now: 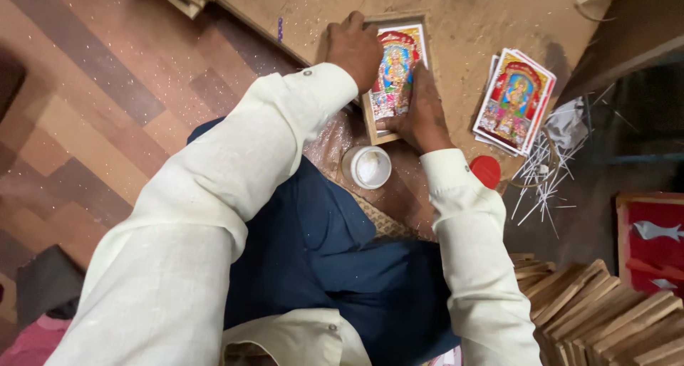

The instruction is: The person sits on the floor and assembles small wooden picture frames. They apply glue to the back of a frame, place a printed image inside, press it down, and then set the finished frame aside. This process is repeated for multiple frames.

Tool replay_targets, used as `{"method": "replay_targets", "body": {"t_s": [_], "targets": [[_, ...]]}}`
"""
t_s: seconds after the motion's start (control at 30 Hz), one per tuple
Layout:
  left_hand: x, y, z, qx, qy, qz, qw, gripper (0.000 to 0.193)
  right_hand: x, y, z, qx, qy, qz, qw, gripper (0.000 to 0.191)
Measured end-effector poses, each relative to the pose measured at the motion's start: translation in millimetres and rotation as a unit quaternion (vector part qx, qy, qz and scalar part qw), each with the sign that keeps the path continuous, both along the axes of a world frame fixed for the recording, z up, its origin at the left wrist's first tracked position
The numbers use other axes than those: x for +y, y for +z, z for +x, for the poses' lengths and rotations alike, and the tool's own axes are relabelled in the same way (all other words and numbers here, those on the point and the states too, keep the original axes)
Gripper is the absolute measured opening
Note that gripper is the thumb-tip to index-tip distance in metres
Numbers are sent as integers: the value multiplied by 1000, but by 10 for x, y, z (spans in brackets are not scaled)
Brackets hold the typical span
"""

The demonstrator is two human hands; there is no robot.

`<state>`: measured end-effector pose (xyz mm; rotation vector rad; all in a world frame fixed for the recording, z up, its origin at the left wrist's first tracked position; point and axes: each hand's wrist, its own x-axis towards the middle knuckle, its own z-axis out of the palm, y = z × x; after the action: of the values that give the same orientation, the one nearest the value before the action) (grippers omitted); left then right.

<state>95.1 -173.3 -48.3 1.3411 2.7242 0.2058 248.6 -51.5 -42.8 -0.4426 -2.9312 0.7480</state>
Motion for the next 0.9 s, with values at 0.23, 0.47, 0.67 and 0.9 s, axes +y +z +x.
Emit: {"method": "replay_targets", "body": {"t_s": [0.23, 0.47, 0.67, 0.9], "targets": [[-87, 68, 57, 20, -29, 14, 999, 55, 19, 77, 471, 109, -111, -35, 987, 105], [330, -189, 302, -36, -118, 166, 978, 66, 100, -146, 866, 87, -150, -214, 961, 117], [640, -272, 584, -27, -39, 111, 993, 69, 196, -325, 799, 91, -141, -46, 985, 123], [547, -264, 791, -49, -71, 67, 994, 83, 195, -306, 760, 74, -176, 14, 982, 129]]}}
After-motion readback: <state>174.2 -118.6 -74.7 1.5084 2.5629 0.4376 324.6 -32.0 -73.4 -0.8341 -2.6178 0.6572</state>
